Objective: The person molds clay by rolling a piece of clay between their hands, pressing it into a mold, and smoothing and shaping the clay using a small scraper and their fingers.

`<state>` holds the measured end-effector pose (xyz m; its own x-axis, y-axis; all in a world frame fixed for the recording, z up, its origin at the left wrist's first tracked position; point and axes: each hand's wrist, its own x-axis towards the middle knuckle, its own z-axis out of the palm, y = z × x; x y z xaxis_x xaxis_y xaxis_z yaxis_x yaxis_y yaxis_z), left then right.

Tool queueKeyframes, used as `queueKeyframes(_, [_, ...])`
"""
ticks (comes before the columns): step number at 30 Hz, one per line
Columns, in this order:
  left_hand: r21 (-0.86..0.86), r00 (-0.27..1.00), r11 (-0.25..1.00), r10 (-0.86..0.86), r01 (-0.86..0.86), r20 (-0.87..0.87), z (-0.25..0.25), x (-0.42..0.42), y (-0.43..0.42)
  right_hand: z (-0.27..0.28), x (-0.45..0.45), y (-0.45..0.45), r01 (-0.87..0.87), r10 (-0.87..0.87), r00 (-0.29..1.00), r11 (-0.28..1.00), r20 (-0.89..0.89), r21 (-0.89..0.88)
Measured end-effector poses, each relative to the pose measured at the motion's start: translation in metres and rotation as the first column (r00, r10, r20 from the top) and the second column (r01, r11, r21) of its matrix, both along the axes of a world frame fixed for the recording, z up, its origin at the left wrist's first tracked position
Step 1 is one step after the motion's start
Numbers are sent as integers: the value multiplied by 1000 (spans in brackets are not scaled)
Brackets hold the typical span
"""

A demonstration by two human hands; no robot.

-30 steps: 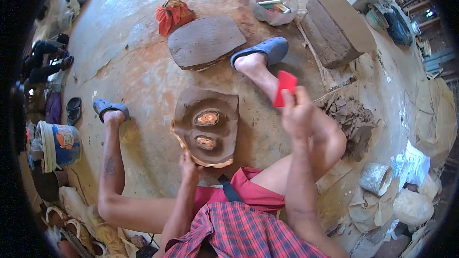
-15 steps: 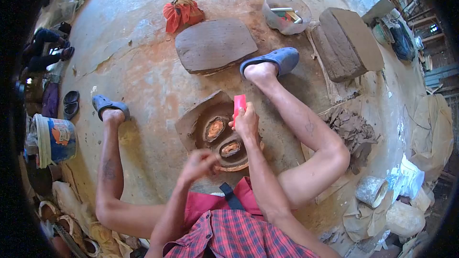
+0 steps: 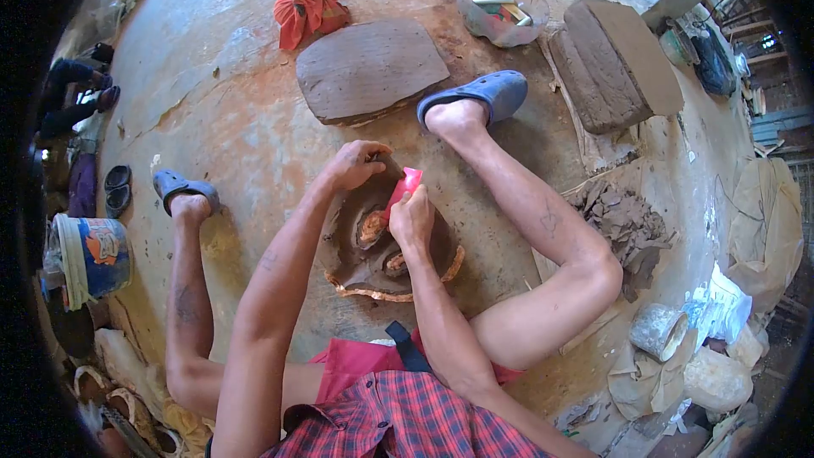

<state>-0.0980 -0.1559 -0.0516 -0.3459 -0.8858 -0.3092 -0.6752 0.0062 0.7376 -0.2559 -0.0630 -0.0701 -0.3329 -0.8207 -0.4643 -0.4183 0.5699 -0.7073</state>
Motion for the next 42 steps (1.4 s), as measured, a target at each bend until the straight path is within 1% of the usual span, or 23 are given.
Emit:
queueKeyframes(1, [7, 1000, 1000, 1, -1, -3, -3, 0, 1, 2, 0, 0, -35, 35, 999, 999, -16, 35])
queueKeyframes(2, [-15, 999, 1000, 11, -12, -44, -6, 1, 2, 4, 0, 1, -38, 39, 999, 998, -18, 40])
queueKeyframes(3, [-37, 996, 999, 21, -24, -83, -5, 1, 3, 8, 0, 2, -78, 78, 996, 997, -42, 5])
queueKeyframes(4, [-33, 996, 999, 26, -29, -85, -5, 2, 4, 10, 1, 3, -119, 117, 991, 993, -66, -28])
queueKeyframes(6, [20, 991, 998, 61, -59, -120, -5, 3, 5, 8, 2, 2, -116, 116, 993, 993, -37, 7])
queueKeyframes(8, [24, 987, 997, 72, -69, -144, -8, 3, 4, 5, 1, 3, -117, 118, 993, 992, -11, 45])
queueKeyframes(10, [23, 982, 996, 84, -81, -167, -13, 3, 5, 12, 3, 3, -131, 131, 988, 991, -76, 8])
queueKeyframes(12, [10, 975, 996, 88, -87, -206, -13, 3, 5, 9, 2, 2, -129, 130, 990, 992, -63, 10])
queueKeyframes(14, [21, 973, 995, 100, -98, -209, -10, 3, 5, 6, 2, 4, -129, 130, 990, 991, -48, 18])
queueKeyframes(16, [35, 971, 994, 110, -105, -210, -9, 3, 5, 14, 4, 7, -138, 135, 990, 987, -53, -81])
queueKeyframes(19, [69, 965, 992, 122, -109, -231, -18, 4, 4, 9, 5, 10, -150, 144, 988, 982, -59, -111])
queueKeyframes(21, [60, 948, 993, 118, -105, -297, -24, 4, 3, 9, 6, 11, -153, 147, 987, 982, -59, -114])
queueKeyframes(23, [42, 946, 994, 110, -102, -304, -27, 5, 4, 12, 9, 10, -158, 152, 987, 980, -57, -118])
queueKeyframes(25, [23, 944, 995, 98, -96, -314, -20, 6, 3, 13, 10, 9, -177, 168, 981, 980, -100, -89])
queueKeyframes(27, [118, 939, 988, 137, -105, -315, -18, 5, 5, 12, 11, 9, -198, 189, 978, 974, -84, -111])
queueKeyframes(28, [117, 938, 987, 138, -106, -317, -19, 5, 5, 12, 12, 8, -216, 209, 976, 967, -63, -136])
queueKeyframes(29, [90, 931, 992, 119, -93, -345, -20, 6, 5, 12, 13, 7, -218, 211, 975, 966, -64, -137])
queueKeyframes(31, [63, 923, 994, 103, -86, -372, -21, 9, 5, 15, 17, 4, -292, 283, 950, 955, -132, -49])
queueKeyframes(33, [219, 831, 974, 169, -59, -530, -23, 10, 4, 20, 17, 0, -330, 325, 939, 943, -108, -33])
queueKeyframes(35, [242, 803, 969, 187, -55, -566, -28, 12, 3, 27, 14, -3, -367, 365, 927, 930, -86, -10])
queueKeyframes(37, [264, 773, 963, 204, -49, -601, -30, 13, 3, 43, 14, -7, -459, 460, 887, 888, -38, 26])
queueKeyframes(40, [299, 738, 952, 247, -63, -628, -27, 17, 7, 36, 16, -9, -466, 471, 877, 882, -93, 72])
queueKeyframes(42, [287, 651, 953, 279, -98, -706, -22, 18, 10, 36, 17, -11, -494, 502, 859, 864, -100, 97])
